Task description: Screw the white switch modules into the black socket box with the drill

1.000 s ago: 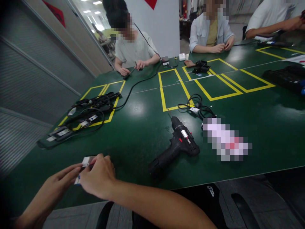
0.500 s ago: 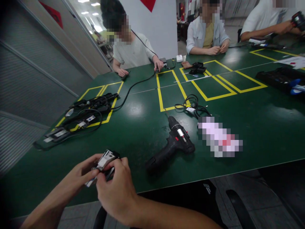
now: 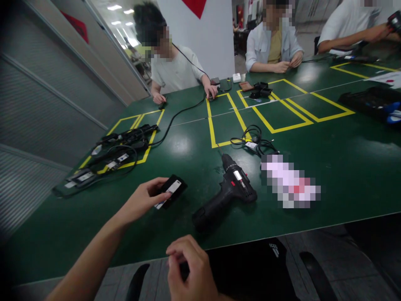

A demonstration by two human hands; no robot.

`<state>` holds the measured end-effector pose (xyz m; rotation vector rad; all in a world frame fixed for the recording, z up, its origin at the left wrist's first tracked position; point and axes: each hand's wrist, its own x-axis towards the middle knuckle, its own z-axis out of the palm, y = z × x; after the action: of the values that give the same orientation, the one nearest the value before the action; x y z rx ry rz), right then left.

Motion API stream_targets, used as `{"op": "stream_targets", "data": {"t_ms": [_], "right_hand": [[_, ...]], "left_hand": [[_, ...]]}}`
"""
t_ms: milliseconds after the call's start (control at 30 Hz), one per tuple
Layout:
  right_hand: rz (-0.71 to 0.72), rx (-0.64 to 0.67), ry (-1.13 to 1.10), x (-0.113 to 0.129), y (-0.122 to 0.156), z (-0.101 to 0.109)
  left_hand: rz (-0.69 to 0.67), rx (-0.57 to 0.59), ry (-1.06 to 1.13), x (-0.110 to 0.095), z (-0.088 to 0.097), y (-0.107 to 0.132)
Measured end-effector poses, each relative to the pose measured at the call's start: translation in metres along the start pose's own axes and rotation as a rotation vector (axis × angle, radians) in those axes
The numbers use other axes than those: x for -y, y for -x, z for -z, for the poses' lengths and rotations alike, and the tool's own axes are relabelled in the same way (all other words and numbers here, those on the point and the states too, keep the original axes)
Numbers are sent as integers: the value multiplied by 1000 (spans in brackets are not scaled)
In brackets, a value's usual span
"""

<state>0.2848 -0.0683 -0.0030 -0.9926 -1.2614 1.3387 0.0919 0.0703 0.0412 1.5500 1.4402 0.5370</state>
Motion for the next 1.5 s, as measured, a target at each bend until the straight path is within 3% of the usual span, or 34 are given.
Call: {"op": "stream_targets", "data": {"t_ms": [167,333,533,767,933,1000,1067,1167,1267,1367,1500], "right_hand": [[-25,-114,-15,-24,29,18],[-63,-210,0,-31,37,34],[-108,-271,20,-25,30,49],[-147,-275,15,-24,25,52],[-194,-276,2,-24,21,59],[-225,-290,-18,-22,16,66],[-253,-316,-41,-18,11,74],[-280,-362,-79,-12,3,84],[-294,-393,-117,-9,-2,91],[-299,-406,-154,-9,-4,94],[-315,-388,-204,-9,-7,99]], "left_hand": [[-246,57,-170,-15,-13,-51],[-415,138,-343,-23,-29,-97],[-471,201,-433,-26,-37,-116],[-444,174,-420,-25,-33,-112],[-609,-123,-400,-40,-38,-91],[-666,-238,-365,-52,-51,-69],[-634,-274,-333,-61,-71,-41],[-510,-128,-374,-62,-108,0],[-422,-15,-480,-49,-133,20],[-327,11,-557,-35,-139,17],[-236,81,-576,-32,-129,0]]}}
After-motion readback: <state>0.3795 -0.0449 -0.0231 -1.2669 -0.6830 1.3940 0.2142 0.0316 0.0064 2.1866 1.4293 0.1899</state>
